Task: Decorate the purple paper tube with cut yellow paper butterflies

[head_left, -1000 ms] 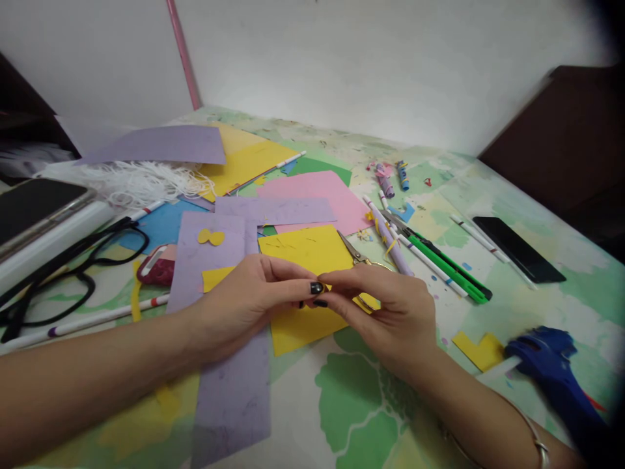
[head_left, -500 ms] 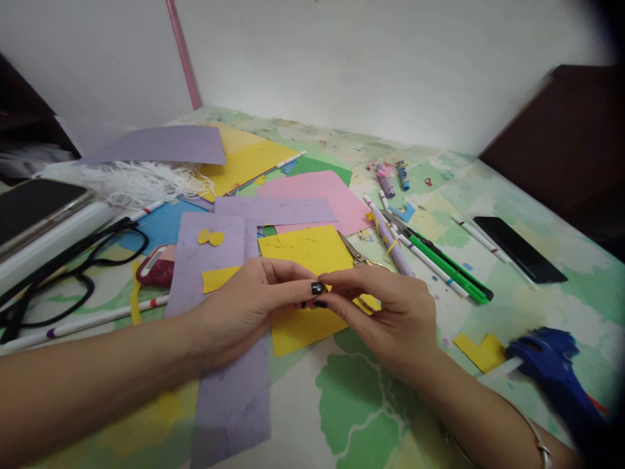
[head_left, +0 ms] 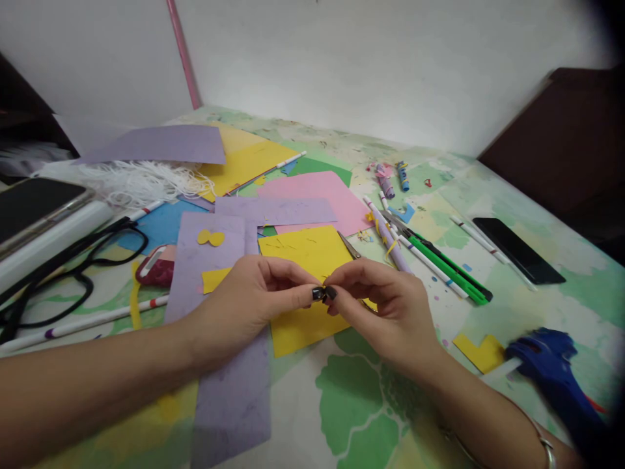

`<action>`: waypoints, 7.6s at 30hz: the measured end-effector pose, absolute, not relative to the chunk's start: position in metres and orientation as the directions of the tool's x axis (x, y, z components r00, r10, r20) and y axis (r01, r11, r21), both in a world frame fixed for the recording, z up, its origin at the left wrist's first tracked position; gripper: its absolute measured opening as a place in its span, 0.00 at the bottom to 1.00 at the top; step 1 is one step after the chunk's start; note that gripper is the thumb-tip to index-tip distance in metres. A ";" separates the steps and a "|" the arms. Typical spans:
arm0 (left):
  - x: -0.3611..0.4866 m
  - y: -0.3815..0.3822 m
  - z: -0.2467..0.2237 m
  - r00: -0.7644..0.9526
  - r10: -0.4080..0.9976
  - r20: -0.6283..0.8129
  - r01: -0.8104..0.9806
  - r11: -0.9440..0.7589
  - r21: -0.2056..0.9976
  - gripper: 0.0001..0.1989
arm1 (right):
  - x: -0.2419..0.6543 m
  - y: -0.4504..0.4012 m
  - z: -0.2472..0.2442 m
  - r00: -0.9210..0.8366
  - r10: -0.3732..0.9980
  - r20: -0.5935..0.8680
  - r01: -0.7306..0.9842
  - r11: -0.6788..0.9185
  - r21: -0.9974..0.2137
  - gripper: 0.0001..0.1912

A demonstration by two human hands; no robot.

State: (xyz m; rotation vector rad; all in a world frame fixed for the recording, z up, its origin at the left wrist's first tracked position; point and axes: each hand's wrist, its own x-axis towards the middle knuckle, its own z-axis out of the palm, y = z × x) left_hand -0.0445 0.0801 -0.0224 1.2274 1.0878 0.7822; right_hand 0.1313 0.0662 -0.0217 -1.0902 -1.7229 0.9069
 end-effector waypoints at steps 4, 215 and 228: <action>-0.045 0.079 -0.020 0.343 0.919 -0.194 0.168 0.143 0.975 0.04 | 0.133 0.066 -0.022 -0.245 0.928 0.282 0.314 0.351 -0.882 0.02; -0.059 0.100 -0.025 0.417 0.895 -0.157 -0.352 0.319 0.880 0.07 | 0.128 0.061 -0.030 -0.295 0.721 0.627 0.842 0.506 -0.185 0.29; -0.059 0.101 -0.025 0.379 0.901 -0.213 -0.314 0.342 0.886 0.03 | 0.131 0.066 -0.028 -0.049 0.942 0.333 0.696 0.271 -0.665 0.18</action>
